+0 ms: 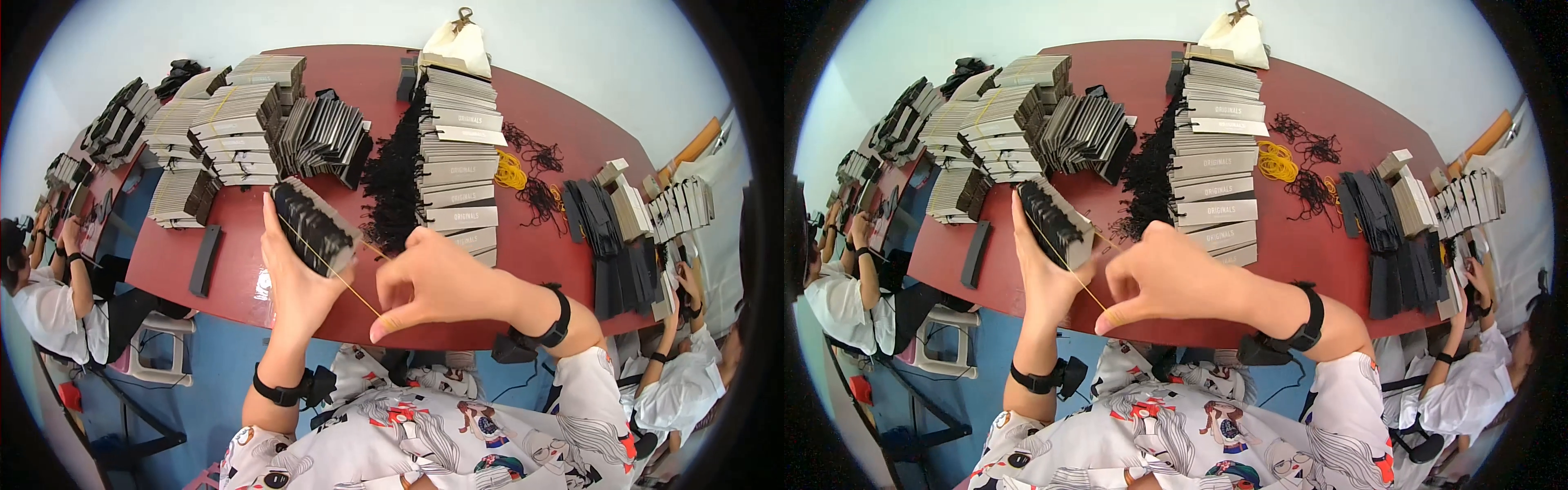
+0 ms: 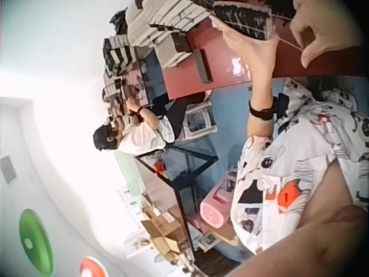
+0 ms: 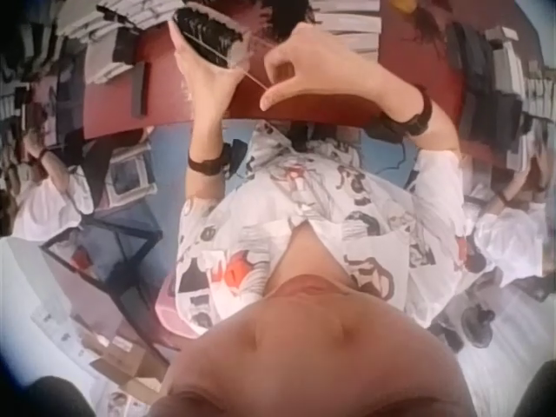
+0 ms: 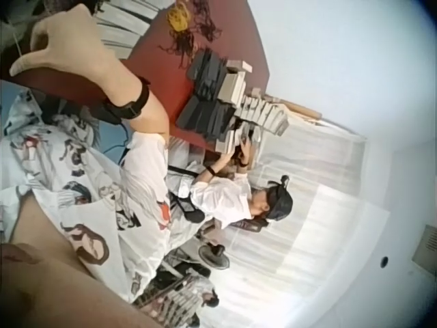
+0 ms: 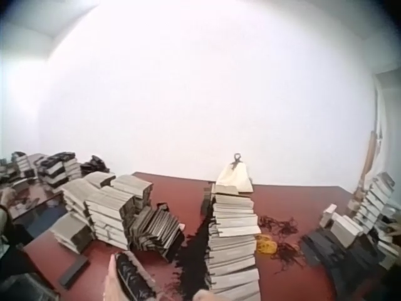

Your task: Tying strings onto clothing tags and organizing them into rubber-banded bundles.

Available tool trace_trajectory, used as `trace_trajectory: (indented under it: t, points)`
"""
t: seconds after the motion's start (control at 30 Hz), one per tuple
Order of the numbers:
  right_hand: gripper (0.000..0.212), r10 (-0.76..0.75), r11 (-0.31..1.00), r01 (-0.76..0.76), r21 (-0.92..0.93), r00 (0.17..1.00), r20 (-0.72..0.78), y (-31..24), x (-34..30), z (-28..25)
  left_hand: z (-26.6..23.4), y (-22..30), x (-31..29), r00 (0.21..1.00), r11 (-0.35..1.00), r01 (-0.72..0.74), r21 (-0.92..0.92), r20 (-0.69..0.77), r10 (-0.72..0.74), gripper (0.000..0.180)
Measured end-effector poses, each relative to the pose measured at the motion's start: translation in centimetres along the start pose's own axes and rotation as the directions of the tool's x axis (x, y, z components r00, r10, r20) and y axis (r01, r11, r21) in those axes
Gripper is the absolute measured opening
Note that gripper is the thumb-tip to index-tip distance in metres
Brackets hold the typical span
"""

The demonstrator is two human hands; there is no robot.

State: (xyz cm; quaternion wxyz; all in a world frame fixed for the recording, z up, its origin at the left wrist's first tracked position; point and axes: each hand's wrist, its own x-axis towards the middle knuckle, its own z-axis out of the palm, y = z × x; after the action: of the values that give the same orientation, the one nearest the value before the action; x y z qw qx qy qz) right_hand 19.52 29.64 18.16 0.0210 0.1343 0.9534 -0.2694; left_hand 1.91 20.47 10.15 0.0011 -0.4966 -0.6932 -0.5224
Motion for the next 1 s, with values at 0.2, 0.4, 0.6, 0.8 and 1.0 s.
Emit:
trace_trajectory:
  t: [0.2, 0.4, 0.6, 0.8, 1.0]
  points:
    - [0.046, -0.169, 0.300, 0.355, 0.885, 0.933, -0.317, 0.3, -0.9, 3.7, 1.3, -1.0, 1.3, 0.994, 0.965, 0.103, -0.241, 0.059, -0.092, 0.127]
    - [0.062, -0.157, 0.210, 0.505, 0.837, 0.863, -0.481, 1.4, -0.9, 7.2, 1.0, 0.7, 3.5, 0.983, 0.845, 0.182, -0.503, 0.079, -0.165, 0.128]
    - [0.075, -0.074, -0.106, 0.627, 0.772, 0.769, -0.635, 0.5, -0.4, 6.0, 2.4, 2.4, 3.5, 0.956, 0.656, 0.288, -0.698, 0.171, -0.238, 0.125]
    - [0.080, 0.199, -0.640, 0.611, 0.466, 0.717, -0.668, 1.6, 0.8, 5.2, 4.8, 3.2, 3.5, 0.977, 0.843, 0.103, -0.529, -0.107, -0.186, 0.126]
    - [0.096, 0.288, 0.178, 0.739, 0.650, 0.592, -0.753, 1.5, 2.4, 5.5, 5.1, 3.8, 2.9, 0.940, 0.966, -0.166, -0.200, -0.329, 0.093, 0.132]
